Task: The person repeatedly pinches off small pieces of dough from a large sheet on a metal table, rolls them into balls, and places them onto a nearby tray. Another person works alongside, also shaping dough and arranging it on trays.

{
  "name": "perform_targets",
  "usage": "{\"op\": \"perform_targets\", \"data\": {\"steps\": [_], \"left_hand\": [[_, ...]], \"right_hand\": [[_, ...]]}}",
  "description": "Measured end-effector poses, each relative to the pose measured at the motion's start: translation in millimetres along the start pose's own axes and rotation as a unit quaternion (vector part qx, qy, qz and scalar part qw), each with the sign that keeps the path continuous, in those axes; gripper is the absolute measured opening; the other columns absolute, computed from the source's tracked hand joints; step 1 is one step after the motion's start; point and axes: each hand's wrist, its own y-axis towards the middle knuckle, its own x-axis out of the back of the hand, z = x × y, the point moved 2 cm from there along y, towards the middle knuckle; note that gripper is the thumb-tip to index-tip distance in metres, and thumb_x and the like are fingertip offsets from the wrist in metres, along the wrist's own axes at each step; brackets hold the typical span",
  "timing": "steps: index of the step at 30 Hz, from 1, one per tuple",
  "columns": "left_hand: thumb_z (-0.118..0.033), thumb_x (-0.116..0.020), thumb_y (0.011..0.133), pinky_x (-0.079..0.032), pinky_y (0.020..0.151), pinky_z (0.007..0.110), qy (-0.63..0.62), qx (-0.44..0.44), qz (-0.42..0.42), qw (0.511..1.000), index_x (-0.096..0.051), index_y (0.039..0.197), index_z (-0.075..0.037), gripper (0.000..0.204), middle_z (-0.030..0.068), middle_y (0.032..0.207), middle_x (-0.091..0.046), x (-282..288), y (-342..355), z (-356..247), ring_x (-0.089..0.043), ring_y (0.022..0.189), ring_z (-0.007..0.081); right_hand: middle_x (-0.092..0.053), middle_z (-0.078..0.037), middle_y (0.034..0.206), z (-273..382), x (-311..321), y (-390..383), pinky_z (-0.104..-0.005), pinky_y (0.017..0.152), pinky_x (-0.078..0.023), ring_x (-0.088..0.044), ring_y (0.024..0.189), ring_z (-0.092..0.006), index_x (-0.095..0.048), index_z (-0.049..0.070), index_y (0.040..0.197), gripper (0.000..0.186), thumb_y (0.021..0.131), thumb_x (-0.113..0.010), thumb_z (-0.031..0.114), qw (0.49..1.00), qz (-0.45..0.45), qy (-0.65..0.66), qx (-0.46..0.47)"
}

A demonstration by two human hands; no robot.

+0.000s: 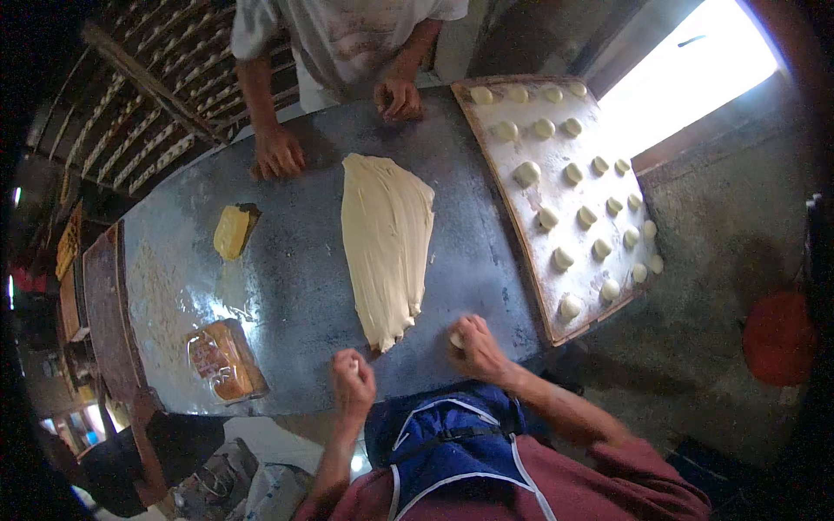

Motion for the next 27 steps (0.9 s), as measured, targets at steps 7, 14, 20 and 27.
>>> {"op": "perform_targets", "data": {"steps": [7,14,20,27], "left_hand": [[-0.007,-0.073,0.09,-0.046,0.079,0.048,-0.019,0.209,-0.104,0.972,-0.045,0.105,-0.003,0.033,0.018,0.096,-0.054,5,56,20,-0.057,0.085,0.0366],[-0.004,-0.071,0.089,-0.046,0.076,0.047,0.061,0.027,0.022,0.998,-0.046,0.102,-0.003,0.028,0.0173,0.094,-0.053,44,35,41,-0.056,0.085,0.0362],[-0.008,-0.071,0.09,-0.043,0.077,0.049,0.018,0.081,-0.045,0.996,-0.047,0.102,-0.001,0.028,0.0175,0.093,-0.052,5,17,0,-0.054,0.086,0.0354],[-0.008,-0.071,0.09,-0.044,0.082,0.05,0.065,0.225,-0.103,0.967,-0.05,0.1,-0.002,0.024,0.0179,0.097,-0.054,36,25,41,-0.055,0.091,0.0372]], "right_hand": [[-0.052,-0.018,0.096,23,14,83,-0.0491,0.082,-0.043,-0.051,0.096,-0.0365,-0.052,0.001,0.104,0.051,0.08,-0.078,0.037,0.989,-0.043,-0.133,-0.058],[-0.05,-0.016,0.092,-24,64,47,-0.0466,0.076,-0.04,-0.048,0.086,-0.0358,-0.051,0.002,0.099,0.039,0.076,-0.08,0.016,0.99,0.03,-0.14,-0.014],[-0.051,-0.016,0.089,20,-12,29,-0.0489,0.073,-0.04,-0.049,0.083,-0.0372,-0.051,0.003,0.097,0.034,0.075,-0.075,0.011,0.998,-0.049,-0.001,-0.042],[-0.051,-0.017,0.087,17,29,88,-0.0491,0.07,-0.041,-0.05,0.081,-0.0384,-0.052,0.003,0.097,0.031,0.075,-0.074,0.008,0.973,-0.167,-0.159,-0.001]]}}
